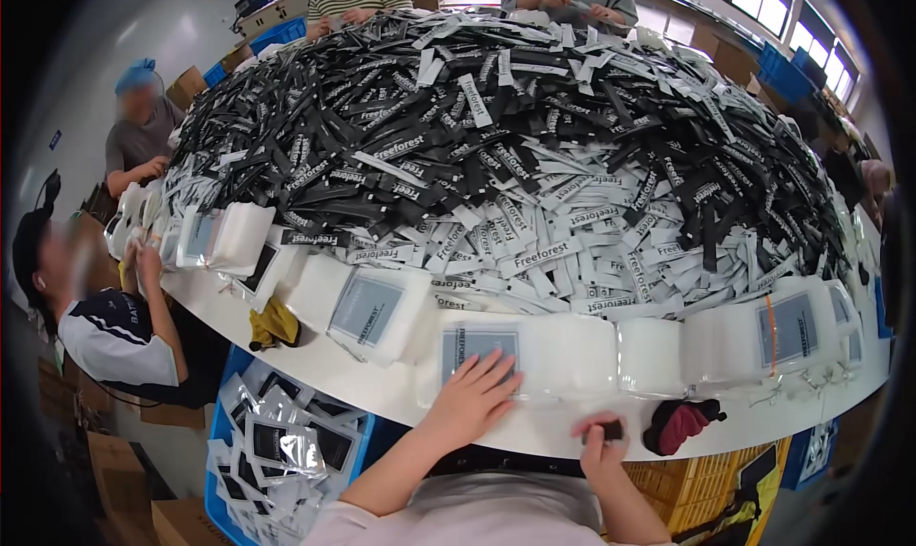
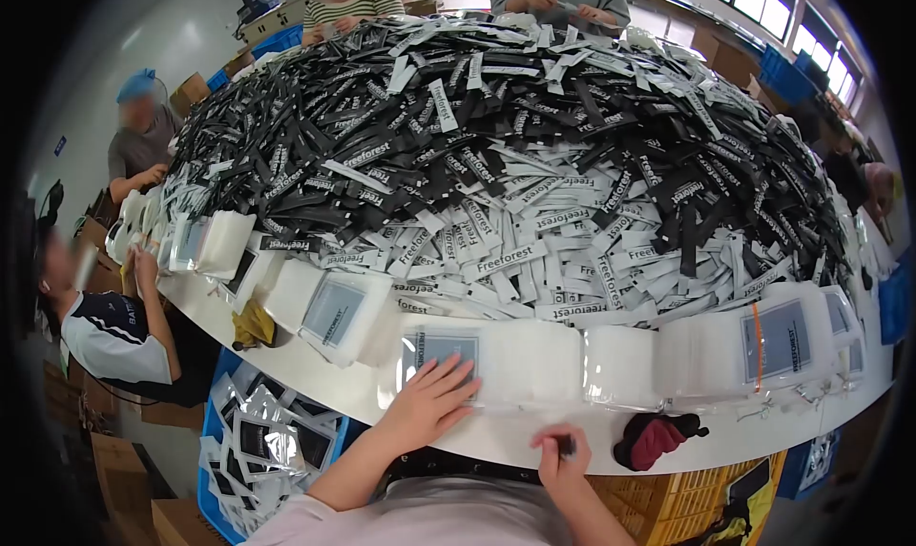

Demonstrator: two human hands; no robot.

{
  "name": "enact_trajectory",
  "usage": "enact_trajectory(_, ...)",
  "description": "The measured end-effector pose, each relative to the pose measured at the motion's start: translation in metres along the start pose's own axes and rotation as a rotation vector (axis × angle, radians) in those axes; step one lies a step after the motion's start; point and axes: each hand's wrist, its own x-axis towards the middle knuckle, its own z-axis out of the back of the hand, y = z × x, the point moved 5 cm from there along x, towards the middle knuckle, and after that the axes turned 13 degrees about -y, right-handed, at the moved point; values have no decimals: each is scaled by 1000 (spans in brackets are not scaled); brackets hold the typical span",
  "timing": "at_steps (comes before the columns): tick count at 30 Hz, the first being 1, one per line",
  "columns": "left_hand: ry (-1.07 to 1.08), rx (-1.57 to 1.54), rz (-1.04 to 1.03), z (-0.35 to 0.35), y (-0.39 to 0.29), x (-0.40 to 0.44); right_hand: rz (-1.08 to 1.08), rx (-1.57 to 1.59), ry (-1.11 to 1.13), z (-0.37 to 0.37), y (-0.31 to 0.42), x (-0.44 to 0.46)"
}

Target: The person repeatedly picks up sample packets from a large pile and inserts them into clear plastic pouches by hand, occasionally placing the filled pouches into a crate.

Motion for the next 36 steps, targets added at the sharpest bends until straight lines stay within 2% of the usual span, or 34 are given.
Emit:
enact_trajectory(1,-28,-48,38,3,2,3,76,69,-62,9,3,-2)
enact_trajectory(3,-64,-139,117,10,4,3,77,-27,-93,8,2,-2)
enact_trajectory(4,-195,-146,118,26,-1,10,94,-70,-112,6,2,1)
enact_trajectory(7,-347,-15,-24,45,-19,12,-368,139,-168,7,-19,3)
enact_trajectory(8,-321,5,-65,43,-27,7,-414,158,-176,0,-6,14)
enact_trajectory(11,-227,76,-236,27,-55,-7,-766,309,-75,-6,-3,30)
enact_trajectory(12,-153,73,-274,18,-62,-16,-760,2,-113,-7,-4,28)
enact_trajectory(13,-79,68,-310,11,-67,-23,-578,-127,-63,-11,2,31)
enact_trajectory(15,-90,-23,-233,12,-58,-32,-211,-385,32,-19,16,33)
enact_trajectory(16,-97,-66,-199,15,-55,-27,-250,-334,76,-26,35,34)
enact_trajectory(17,-163,-34,-146,20,-54,-21,-263,-225,106,-30,23,25)
enact_trajectory(19,-279,25,-22,35,-59,-11,-188,-176,347,-50,54,17)
enact_trajectory(20,-177,16,-39,25,-52,-10,-260,-161,319,-55,55,15)
enact_trajectory(22,-173,-75,-6,29,-52,-8,-391,-132,259,-60,55,14)
enact_trajectory(25,-147,-283,-3,30,-51,-17,-477,-125,467,-49,50,6)
enact_trajectory(29,20,-564,97,37,-59,-22,-244,-175,518,-50,65,11)
enact_trajectory(32,-13,-460,94,47,-52,-15,-262,-170,621,-53,54,12)
enact_trajectory(35,-21,-452,107,54,-49,-13,-395,-142,727,-55,54,15)
enact_trajectory(36,50,-458,69,50,-51,-13,-341,-237,701,-54,47,14)
